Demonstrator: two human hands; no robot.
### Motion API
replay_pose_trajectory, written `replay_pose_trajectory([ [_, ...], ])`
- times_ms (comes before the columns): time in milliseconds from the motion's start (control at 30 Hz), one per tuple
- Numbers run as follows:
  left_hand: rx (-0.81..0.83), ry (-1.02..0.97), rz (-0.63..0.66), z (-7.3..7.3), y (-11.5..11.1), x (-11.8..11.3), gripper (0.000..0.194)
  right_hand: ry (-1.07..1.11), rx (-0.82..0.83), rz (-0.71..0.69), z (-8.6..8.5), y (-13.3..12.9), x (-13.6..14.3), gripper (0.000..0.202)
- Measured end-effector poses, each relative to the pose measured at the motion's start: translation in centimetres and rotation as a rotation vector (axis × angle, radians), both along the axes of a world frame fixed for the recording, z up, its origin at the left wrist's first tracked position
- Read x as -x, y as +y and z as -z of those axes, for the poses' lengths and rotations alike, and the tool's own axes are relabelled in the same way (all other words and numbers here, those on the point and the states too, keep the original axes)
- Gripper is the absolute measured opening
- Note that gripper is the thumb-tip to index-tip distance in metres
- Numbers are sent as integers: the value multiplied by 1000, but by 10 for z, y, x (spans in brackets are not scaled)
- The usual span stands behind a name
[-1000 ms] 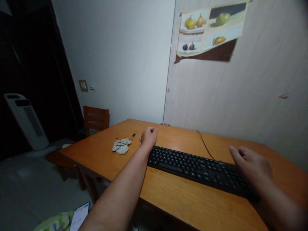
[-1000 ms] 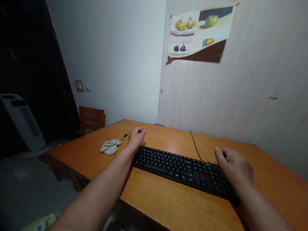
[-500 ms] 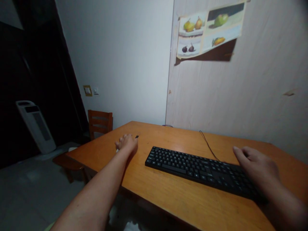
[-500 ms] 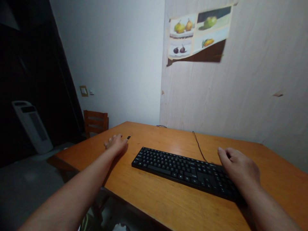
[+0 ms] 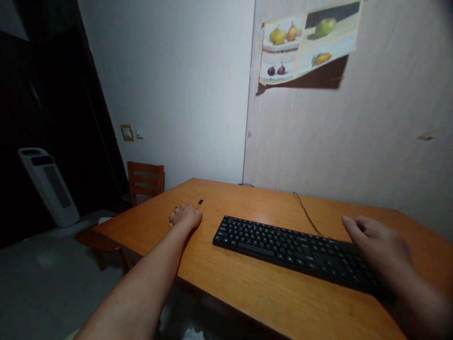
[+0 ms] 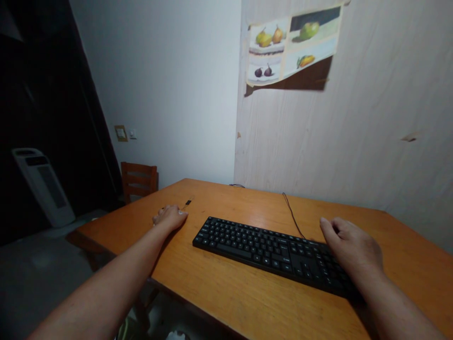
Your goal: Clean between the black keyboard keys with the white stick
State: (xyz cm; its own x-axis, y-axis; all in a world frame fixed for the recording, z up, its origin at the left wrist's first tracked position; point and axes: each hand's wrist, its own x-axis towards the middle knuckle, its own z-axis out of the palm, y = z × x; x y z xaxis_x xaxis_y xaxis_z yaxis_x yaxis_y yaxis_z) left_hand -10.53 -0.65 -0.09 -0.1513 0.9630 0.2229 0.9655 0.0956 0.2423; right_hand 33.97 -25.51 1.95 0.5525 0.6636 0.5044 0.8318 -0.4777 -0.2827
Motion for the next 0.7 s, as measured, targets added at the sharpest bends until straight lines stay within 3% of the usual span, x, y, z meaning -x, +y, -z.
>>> replay_pose_trajectory([
  [267, -18, -2, 18, -3, 5, -4, 66, -5, 12, 3, 3, 1, -2, 46],
  [700, -44, -18, -48, 0, 18, -15, 42, 25, 5, 103, -1, -3, -11, 48],
])
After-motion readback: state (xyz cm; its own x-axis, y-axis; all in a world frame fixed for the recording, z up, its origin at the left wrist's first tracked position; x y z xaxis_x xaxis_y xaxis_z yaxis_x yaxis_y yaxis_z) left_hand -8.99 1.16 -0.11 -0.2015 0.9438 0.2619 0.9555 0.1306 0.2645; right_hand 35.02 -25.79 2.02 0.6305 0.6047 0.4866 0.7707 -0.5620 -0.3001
